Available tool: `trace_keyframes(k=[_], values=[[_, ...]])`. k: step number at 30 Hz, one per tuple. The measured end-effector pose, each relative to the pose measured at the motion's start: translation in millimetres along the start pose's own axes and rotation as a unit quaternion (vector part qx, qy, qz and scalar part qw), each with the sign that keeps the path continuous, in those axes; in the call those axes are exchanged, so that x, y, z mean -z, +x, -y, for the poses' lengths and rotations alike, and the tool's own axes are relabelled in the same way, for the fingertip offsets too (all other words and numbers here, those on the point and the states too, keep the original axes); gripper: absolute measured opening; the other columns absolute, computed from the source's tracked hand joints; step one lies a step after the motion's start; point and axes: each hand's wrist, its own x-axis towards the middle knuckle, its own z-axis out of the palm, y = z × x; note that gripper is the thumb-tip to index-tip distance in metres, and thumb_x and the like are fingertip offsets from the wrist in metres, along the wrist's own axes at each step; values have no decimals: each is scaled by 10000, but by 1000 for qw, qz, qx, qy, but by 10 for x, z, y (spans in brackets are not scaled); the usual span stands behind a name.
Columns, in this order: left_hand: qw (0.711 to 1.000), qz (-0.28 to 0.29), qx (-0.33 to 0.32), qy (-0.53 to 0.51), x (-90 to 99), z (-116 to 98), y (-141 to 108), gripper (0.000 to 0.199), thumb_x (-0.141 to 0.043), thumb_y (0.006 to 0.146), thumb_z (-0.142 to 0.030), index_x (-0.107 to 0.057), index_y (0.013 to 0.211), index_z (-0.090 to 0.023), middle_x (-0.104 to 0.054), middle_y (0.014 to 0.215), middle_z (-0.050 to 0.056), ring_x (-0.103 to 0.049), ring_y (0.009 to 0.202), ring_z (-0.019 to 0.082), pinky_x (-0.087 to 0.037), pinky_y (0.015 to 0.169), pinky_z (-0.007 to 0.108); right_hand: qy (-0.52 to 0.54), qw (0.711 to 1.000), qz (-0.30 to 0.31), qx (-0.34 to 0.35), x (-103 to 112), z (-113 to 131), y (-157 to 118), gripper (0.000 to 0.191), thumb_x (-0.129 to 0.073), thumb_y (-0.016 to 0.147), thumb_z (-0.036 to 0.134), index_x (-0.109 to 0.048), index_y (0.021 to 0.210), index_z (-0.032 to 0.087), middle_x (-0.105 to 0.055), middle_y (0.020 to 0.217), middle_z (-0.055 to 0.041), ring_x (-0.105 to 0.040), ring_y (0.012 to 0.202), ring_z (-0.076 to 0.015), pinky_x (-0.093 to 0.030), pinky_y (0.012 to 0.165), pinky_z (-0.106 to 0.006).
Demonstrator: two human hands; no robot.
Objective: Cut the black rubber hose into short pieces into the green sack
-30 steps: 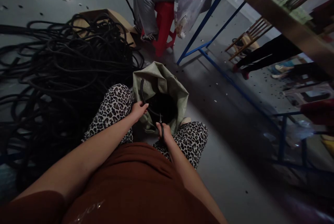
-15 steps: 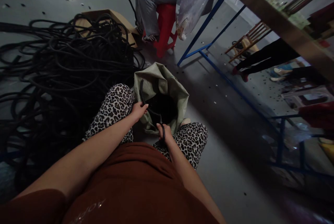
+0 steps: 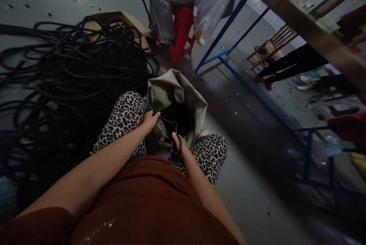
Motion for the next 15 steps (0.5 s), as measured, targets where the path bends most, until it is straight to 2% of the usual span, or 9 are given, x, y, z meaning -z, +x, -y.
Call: trace_keyframes(k=[9, 15], values=[[1000, 12, 6, 7, -8, 17, -28, 129, -627, 736, -247, -577, 771, -133, -613, 627, 5, -565, 483, 105, -459, 497, 232, -8, 1000, 13, 9, -43, 86, -26, 409, -415, 899, 524, -525, 940, 133, -541, 496, 18, -518, 344, -107, -387, 340, -172], [1000, 28, 10, 8, -9, 30, -43, 144, -656, 714, -252, -571, 744, -140, -600, 608, -6, -562, 494, 103, -466, 517, 235, 6, 1000, 6, 0, -60, 61, 29, 413, -433, 889, 537, -525, 951, 140, -521, 492, 35, -517, 350, -99, -413, 351, -171]])
